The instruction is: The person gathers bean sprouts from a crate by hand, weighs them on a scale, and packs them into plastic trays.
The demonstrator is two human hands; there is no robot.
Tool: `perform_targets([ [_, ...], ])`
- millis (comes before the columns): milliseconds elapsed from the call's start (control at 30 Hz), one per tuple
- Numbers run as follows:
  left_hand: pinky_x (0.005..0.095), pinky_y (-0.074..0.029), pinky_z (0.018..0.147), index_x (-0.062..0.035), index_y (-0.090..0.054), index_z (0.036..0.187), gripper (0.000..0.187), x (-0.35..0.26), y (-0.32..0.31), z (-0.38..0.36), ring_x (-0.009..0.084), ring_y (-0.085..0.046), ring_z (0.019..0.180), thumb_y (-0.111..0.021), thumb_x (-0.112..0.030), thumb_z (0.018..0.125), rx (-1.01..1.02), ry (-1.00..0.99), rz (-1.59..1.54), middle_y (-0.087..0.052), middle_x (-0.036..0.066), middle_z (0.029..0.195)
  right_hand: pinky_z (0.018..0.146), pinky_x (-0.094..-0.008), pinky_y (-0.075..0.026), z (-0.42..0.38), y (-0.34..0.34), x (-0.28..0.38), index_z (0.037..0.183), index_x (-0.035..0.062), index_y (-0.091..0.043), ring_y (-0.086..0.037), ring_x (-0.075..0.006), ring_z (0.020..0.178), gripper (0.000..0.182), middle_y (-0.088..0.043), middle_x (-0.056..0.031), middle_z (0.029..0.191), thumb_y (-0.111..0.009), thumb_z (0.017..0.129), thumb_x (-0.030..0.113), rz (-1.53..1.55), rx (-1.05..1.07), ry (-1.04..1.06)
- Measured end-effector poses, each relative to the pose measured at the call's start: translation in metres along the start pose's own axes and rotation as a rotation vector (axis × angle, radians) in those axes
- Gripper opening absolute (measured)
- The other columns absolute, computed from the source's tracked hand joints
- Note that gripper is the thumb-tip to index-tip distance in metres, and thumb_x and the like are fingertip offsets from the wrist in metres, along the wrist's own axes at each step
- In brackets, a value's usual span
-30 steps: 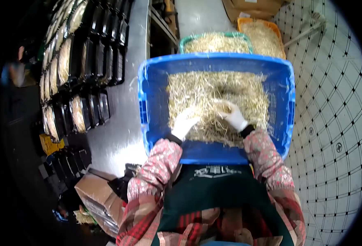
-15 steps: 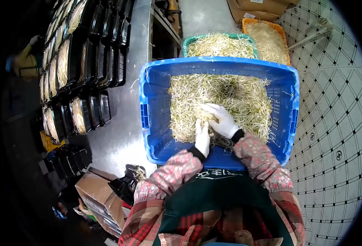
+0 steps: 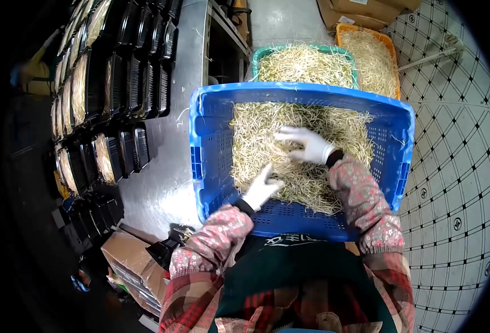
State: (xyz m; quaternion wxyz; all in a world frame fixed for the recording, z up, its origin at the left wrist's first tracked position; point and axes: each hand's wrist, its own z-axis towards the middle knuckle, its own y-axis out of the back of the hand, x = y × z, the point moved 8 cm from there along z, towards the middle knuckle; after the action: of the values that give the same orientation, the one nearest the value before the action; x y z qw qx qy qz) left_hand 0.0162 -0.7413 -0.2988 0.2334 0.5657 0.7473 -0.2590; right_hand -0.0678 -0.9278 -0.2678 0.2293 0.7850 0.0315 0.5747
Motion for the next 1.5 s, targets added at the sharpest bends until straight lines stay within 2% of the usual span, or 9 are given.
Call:
perform_targets([
  [167,0.0376,-0.031,0.115,0.0007,-0.039,0.146,0.062,-0.092,0.058,0.071,0.0323,-0.04,0.139,-0.064,-0.025,0.094,-0.347,-0.54,0.689,-0.043,0.023,0.148,0.12,-0.0411,-0.025,0.03,0.026,-0.079,0.154,0.021,-0.031,-0.03,-0.0348,0.144,0.066,-0.028,-0.0114,0.16,-0.054,0.095,0.042,-0.145,-0.068,-0.422],
  [400,0.0419,-0.04,0.109,-0.0026,-0.049,0.138,0.053,-0.053,0.011,0.072,0.0369,-0.051,0.128,-0.06,-0.033,0.096,-0.131,-0.592,0.887,-0.052,0.023,0.138,0.112,-0.0478,-0.034,-0.003,-0.068,-0.074,0.154,0.0108,-0.026,-0.034,-0.0388,0.14,0.081,-0.031,-0.019,0.156,-0.052,0.092,0.057,-0.216,0.001,-0.201],
  [600,0.0479,-0.045,0.102,-0.0121,-0.014,0.157,0.119,-0.028,-0.016,0.007,0.0383,-0.035,0.138,-0.086,-0.031,0.064,-0.031,-0.47,1.355,-0.02,0.018,0.159,0.107,-0.0479,-0.039,-0.076,-0.072,-0.005,0.15,0.0096,-0.031,-0.04,-0.0393,0.135,0.083,-0.037,-0.0208,0.151,-0.074,0.082,0.029,-0.534,-0.067,-0.148],
  [800,0.0361,-0.051,0.094,-0.0115,-0.056,0.133,0.056,-0.054,0.003,0.019,0.0319,-0.063,0.109,-0.07,-0.008,0.078,-0.215,-0.562,0.845,-0.064,0.016,0.12,0.089,-0.0403,-0.053,-0.075,-0.029,-0.049,0.128,0.0146,-0.061,-0.063,-0.0312,0.1,0.046,-0.065,-0.013,0.107,-0.063,0.084,0.006,-0.137,-0.263,-0.266],
  [900,0.0357,-0.053,0.089,-0.0122,-0.061,0.126,0.049,-0.032,0.044,0.022,0.0301,-0.066,0.103,-0.071,-0.008,0.078,-0.325,-0.475,0.946,-0.067,0.014,0.112,0.096,-0.0398,-0.05,-0.095,-0.015,-0.076,0.131,0.0155,-0.06,-0.06,-0.0312,0.11,0.049,-0.063,-0.0127,0.12,-0.069,0.083,0.011,-0.223,-0.275,-0.334],
  [1000,0.0399,-0.047,0.1,-0.0138,-0.039,0.147,0.083,-0.027,0.046,0.035,0.037,-0.056,0.12,-0.078,-0.011,0.074,-0.247,-0.493,0.943,-0.052,0.021,0.135,0.104,-0.0415,-0.045,-0.088,-0.006,-0.065,0.14,0.0136,-0.048,-0.05,-0.033,0.126,0.065,-0.049,-0.0143,0.142,-0.073,0.08,0.015,-0.363,-0.273,-0.414],
  [1067,0.0406,-0.045,0.103,-0.0124,-0.036,0.148,0.09,-0.001,0.048,0.055,0.0384,-0.053,0.123,-0.08,-0.014,0.07,-0.248,-0.115,0.982,-0.049,0.023,0.138,0.102,-0.0421,-0.046,-0.08,-0.021,-0.082,0.138,0.0128,-0.05,-0.053,-0.0331,0.122,0.059,-0.054,-0.0139,0.135,-0.07,0.083,0.016,-0.315,-0.188,-0.442],
  [1300,0.0341,-0.051,0.091,-0.0124,-0.062,0.124,0.047,-0.075,0.021,0.003,0.0286,-0.065,0.105,-0.067,-0.002,0.079,-0.249,-0.614,0.794,-0.066,0.011,0.114,0.092,-0.0361,-0.052,-0.068,0.05,-0.029,0.122,0.0125,-0.068,-0.065,-0.0283,0.096,0.035,-0.068,-0.0132,0.108,-0.065,0.087,0.011,0.083,-0.496,-0.22],
  [1500,0.0363,-0.049,0.1,-0.0137,-0.036,0.148,0.087,-0.058,0.003,0.02,0.0337,-0.048,0.13,-0.079,-0.012,0.072,-0.236,-0.579,1.095,-0.038,0.015,0.149,0.118,-0.0401,-0.028,-0.019,-0.011,-0.043,0.156,0.011,-0.02,-0.033,-0.0383,0.14,0.082,-0.029,-0.022,0.154,-0.063,0.086,0.009,-0.168,-0.028,-0.208],
])
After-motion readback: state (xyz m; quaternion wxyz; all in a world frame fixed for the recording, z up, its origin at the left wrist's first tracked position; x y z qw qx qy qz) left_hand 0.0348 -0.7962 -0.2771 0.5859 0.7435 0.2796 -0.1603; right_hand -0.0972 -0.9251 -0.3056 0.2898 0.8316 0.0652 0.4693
